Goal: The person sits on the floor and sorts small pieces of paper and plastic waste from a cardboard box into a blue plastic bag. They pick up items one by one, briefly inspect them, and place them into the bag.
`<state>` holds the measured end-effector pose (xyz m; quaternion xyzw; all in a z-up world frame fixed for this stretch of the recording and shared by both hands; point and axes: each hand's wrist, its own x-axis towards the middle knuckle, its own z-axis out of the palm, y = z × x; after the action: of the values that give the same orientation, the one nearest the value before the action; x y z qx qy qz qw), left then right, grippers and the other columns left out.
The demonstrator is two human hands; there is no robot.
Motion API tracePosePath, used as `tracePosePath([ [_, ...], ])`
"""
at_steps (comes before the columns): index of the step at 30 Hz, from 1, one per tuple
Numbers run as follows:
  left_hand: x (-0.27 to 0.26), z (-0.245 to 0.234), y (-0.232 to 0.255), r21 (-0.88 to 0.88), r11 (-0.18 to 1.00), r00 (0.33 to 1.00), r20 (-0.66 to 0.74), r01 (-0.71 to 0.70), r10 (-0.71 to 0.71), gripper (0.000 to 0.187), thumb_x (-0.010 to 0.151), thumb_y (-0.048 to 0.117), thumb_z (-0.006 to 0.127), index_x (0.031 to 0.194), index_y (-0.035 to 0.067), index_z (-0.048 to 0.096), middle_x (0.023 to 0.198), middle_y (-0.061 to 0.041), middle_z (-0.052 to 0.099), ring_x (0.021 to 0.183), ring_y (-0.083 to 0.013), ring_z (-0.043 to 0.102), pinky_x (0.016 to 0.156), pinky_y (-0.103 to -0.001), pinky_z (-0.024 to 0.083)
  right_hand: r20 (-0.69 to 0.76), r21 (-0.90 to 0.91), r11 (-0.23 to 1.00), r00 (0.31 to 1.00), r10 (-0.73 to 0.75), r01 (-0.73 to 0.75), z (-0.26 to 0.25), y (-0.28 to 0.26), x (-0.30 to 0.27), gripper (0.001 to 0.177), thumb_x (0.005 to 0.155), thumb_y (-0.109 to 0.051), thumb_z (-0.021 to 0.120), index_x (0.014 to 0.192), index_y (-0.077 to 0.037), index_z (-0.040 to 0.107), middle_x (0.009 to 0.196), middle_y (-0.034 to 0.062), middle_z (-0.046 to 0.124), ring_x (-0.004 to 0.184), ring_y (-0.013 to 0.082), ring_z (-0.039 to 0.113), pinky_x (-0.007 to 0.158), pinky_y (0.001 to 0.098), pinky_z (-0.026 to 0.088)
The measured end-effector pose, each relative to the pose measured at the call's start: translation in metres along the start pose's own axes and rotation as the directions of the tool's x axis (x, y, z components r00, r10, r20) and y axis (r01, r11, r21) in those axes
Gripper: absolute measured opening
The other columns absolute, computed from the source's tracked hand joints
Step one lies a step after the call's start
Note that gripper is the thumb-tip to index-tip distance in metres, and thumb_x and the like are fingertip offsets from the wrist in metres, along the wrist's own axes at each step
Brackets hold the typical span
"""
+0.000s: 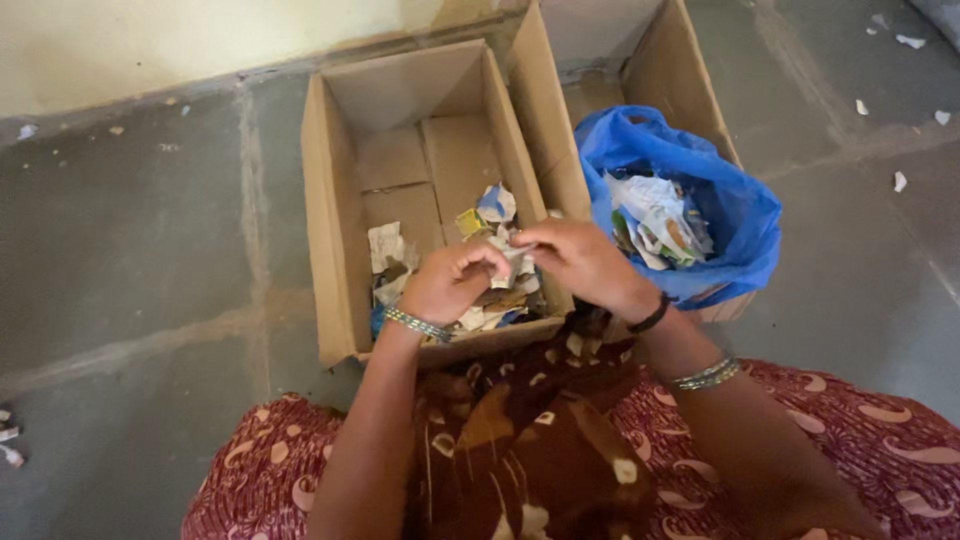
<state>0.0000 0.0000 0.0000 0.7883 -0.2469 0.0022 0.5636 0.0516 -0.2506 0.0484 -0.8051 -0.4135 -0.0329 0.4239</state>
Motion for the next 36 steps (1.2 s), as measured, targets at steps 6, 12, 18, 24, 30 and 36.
tracePosePath([
  [6,-0.014,-0.029,-0.039,-0.102,0.983,0.941,-0.289,0.155,-0.178,0.031,0.093,0.007,0.06,0.124,0.01,0.064,0.104,-0.007,0.073,0.095,-0.0199,0.071,0.082,-0.036,0.059,-0.24,-0.386,0.913,0.97,0.037,-0.13,-0.073,0.0,-0.022,0.015,0.1,-0.003,0.068,0.114,-0.006,0.072,0.103,0.0163,0.072,0.088,0.0315,0.07,0.076,0.039,0.055],
  [12,-0.035,-0.038,-0.097,0.816,0.437,0.866,-0.144,0.378,-0.479,0.026,0.102,0.032,0.062,0.122,0.019,0.072,0.123,-0.013,0.073,0.12,-0.0326,0.068,0.107,-0.047,0.055,-0.26,-0.672,0.528,0.832,0.49,-0.52,-0.118,0.04,-0.042,0.021,0.105,-0.027,0.067,0.114,-0.009,0.074,0.107,0.0165,0.073,0.094,0.0349,0.07,0.08,0.0461,0.054],
  [18,-0.039,-0.033,-0.093,0.679,0.317,0.564,-0.173,0.662,-0.807,0.086,0.074,0.036,0.083,0.15,0.033,0.043,0.152,-0.012,0.043,0.141,-0.0379,0.04,0.111,-0.057,0.04,-0.083,-0.591,0.657,0.846,0.526,-0.467,-0.111,0.056,-0.044,0.046,0.087,-0.034,0.074,0.125,-0.009,0.071,0.117,0.0185,0.072,0.104,0.037,0.068,0.086,0.046,0.053],
  [24,-0.024,-0.007,-0.119,0.814,0.29,0.577,-0.067,0.503,-0.814,0.074,0.076,0.04,0.083,0.138,0.012,0.055,0.142,-0.018,0.054,0.13,-0.0357,0.054,0.107,-0.052,0.045,0.086,-0.418,0.833,0.898,0.432,-0.361,-0.088,0.018,-0.025,0.043,0.092,-0.033,0.066,0.127,-0.009,0.066,0.115,0.018,0.072,0.104,0.0349,0.069,0.087,0.0443,0.054],
  [30,-0.029,-0.003,-0.139,0.797,0.287,0.627,-0.142,0.532,-0.766,0.027,0.098,0.019,0.055,0.114,0.005,0.073,0.119,-0.02,0.072,0.109,-0.0362,0.07,0.089,-0.051,0.059,0.143,-0.447,0.837,0.899,0.415,-0.315,-0.076,0.01,-0.01,0.044,0.089,-0.032,0.066,0.126,-0.009,0.066,0.107,0.0183,0.072,0.099,0.0366,0.068,0.083,0.0458,0.053],
  [36,-0.03,-0.056,-0.07,0.613,0.58,0.791,-0.124,0.536,-0.6,0.023,0.095,0.026,0.064,0.103,0.007,0.073,0.102,-0.022,0.074,0.094,-0.0369,0.071,0.086,-0.045,0.056,0.148,-0.356,0.918,0.959,0.243,-0.177,-0.057,-0.01,-0.007,0.032,0.092,-0.023,0.07,0.12,-0.008,0.067,0.102,0.0159,0.072,0.092,0.0328,0.069,0.078,0.0424,0.054],
])
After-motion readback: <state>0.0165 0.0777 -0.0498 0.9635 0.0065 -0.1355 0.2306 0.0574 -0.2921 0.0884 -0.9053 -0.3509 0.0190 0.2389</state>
